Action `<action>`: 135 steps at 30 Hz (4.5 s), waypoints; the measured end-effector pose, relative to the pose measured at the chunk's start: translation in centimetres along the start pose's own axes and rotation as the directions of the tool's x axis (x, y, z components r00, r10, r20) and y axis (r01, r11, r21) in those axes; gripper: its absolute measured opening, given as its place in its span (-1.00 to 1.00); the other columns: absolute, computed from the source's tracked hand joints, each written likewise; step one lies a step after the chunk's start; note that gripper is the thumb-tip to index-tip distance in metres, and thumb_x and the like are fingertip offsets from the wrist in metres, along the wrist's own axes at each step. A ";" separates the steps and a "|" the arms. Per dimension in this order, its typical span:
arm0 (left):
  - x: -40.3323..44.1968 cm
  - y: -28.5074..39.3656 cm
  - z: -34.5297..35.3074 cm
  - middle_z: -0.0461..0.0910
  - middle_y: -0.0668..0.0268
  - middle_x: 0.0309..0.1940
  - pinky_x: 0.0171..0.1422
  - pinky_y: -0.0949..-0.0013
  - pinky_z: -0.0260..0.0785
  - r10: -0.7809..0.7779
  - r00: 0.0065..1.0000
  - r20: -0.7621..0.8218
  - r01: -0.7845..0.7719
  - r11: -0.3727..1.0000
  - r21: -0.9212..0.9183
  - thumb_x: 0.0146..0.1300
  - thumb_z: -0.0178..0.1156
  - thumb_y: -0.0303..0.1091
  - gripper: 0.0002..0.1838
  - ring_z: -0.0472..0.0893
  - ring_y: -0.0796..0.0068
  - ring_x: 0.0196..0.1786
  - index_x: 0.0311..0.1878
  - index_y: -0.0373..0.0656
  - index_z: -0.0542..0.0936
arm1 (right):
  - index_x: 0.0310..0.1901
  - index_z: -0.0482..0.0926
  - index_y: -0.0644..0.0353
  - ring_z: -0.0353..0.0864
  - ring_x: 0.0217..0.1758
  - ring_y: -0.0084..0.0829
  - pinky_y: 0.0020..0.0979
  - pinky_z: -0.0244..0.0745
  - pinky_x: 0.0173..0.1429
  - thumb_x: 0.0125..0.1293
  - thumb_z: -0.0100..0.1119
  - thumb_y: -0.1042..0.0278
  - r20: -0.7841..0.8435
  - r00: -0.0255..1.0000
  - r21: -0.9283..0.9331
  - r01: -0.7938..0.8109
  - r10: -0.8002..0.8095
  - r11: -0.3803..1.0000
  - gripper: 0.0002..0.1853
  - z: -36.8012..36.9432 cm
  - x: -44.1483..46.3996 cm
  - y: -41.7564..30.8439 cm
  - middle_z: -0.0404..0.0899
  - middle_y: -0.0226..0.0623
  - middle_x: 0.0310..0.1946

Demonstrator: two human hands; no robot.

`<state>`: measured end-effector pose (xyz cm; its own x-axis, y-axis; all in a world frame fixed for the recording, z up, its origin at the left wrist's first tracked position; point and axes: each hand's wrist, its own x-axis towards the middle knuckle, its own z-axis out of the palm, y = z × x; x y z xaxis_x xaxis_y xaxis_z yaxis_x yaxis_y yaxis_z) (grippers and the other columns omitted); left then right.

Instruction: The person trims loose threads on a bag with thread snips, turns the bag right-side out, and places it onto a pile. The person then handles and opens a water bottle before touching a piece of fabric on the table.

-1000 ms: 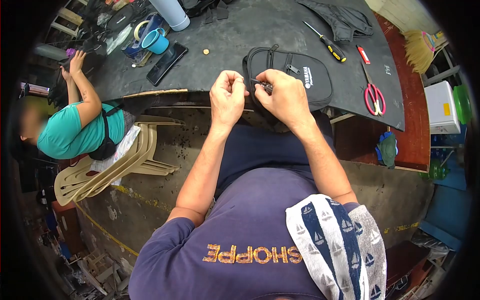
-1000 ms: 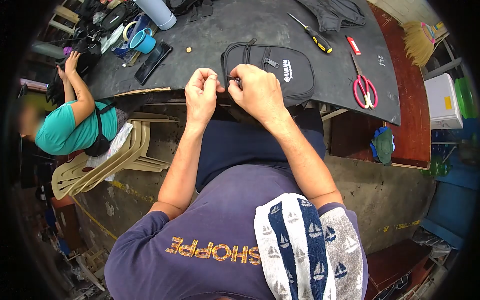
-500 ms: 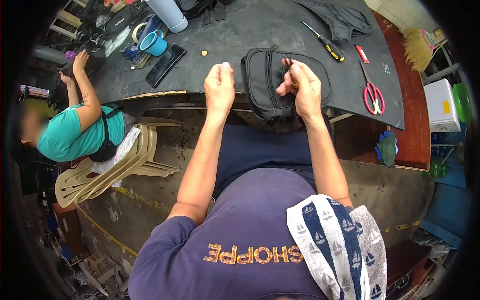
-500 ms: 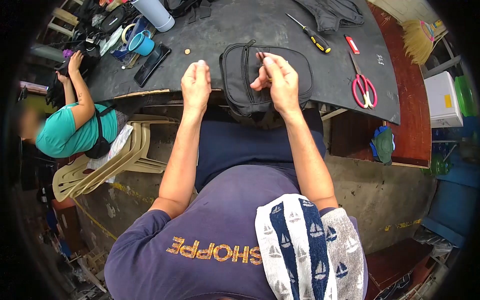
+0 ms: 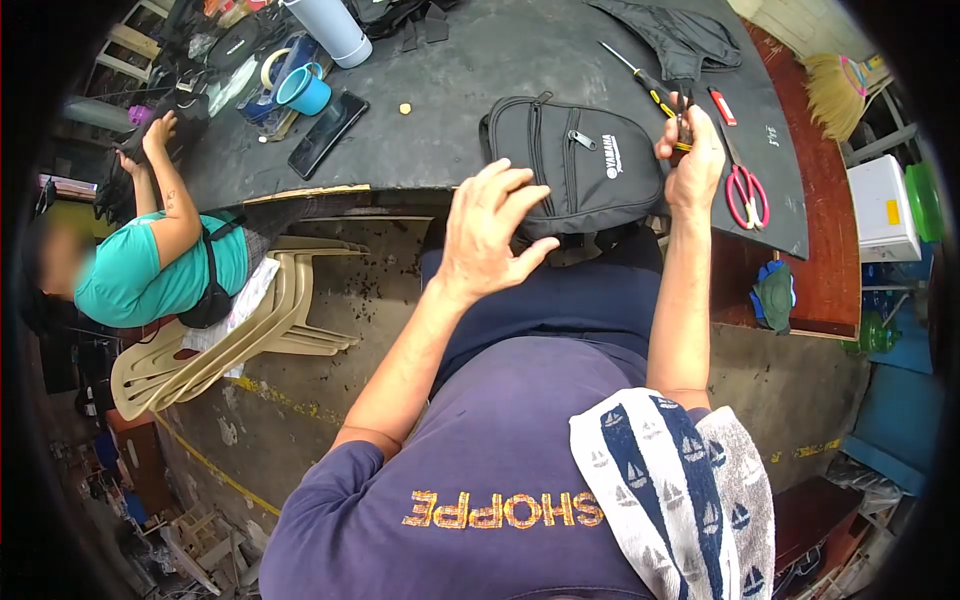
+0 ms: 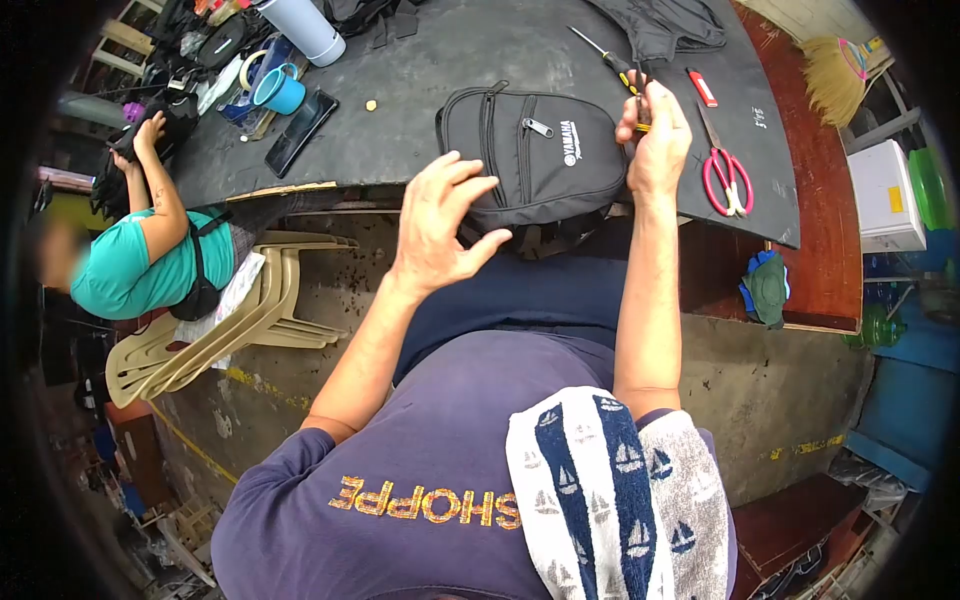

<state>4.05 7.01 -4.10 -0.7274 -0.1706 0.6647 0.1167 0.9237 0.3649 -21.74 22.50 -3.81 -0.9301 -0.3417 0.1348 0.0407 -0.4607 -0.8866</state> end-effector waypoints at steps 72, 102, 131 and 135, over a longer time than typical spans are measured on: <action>5.2 -3.4 -0.8 0.49 -0.08 0.47 0.67 -0.04 0.28 -0.223 0.964 -0.145 0.241 0.963 0.123 0.32 0.50 -0.20 -0.29 0.46 -0.20 0.49 0.48 -0.26 0.54 | 0.04 0.78 0.19 0.44 -0.39 -0.75 -0.59 0.38 -0.28 0.66 0.23 0.13 0.040 0.998 -0.472 0.061 -0.048 0.879 -0.70 -2.8 1.2 2.6 0.57 -0.60 -0.43; 1.4 -1.6 3.2 0.77 0.21 0.13 0.56 -0.18 0.30 0.051 0.988 0.145 -0.033 0.992 -0.122 0.14 0.57 0.04 -0.36 0.70 0.11 0.25 0.27 -0.01 0.75 | 0.10 0.77 0.26 0.48 -0.37 -0.73 -0.58 0.42 -0.27 0.65 0.27 0.10 0.062 0.995 -0.494 0.102 -0.081 0.863 -0.65 -3.0 1.1 2.7 0.60 -0.56 -0.40; 3.3 -13.9 1.9 0.57 0.16 0.40 0.62 -0.12 0.24 -0.354 0.935 0.008 0.340 0.903 0.261 0.40 0.42 0.03 -0.55 0.48 0.06 0.53 0.25 0.06 0.75 | 0.16 0.77 0.24 0.57 -0.32 -0.71 -0.55 0.48 -0.22 0.60 0.36 0.14 0.066 0.993 -0.589 0.114 -0.094 0.800 -0.65 -2.7 0.8 3.0 0.65 -0.54 -0.37; 3.2 -14.5 2.2 0.48 0.12 0.49 0.67 -0.16 0.16 -0.360 0.932 0.042 0.337 0.904 0.263 0.41 0.39 0.02 -0.50 0.40 0.05 0.60 0.35 0.12 0.67 | 0.16 0.77 0.25 0.56 -0.31 -0.71 -0.55 0.47 -0.21 0.60 0.36 0.14 0.062 0.995 -0.585 0.102 -0.081 0.805 -0.65 -2.7 0.8 3.0 0.65 -0.54 -0.36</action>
<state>-1.45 -6.19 -8.71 -0.7483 -0.4770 0.4610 -0.3176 0.8677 0.3823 -23.30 23.05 -7.52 -0.9057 -0.3538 0.2334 -0.2756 0.0735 -0.9584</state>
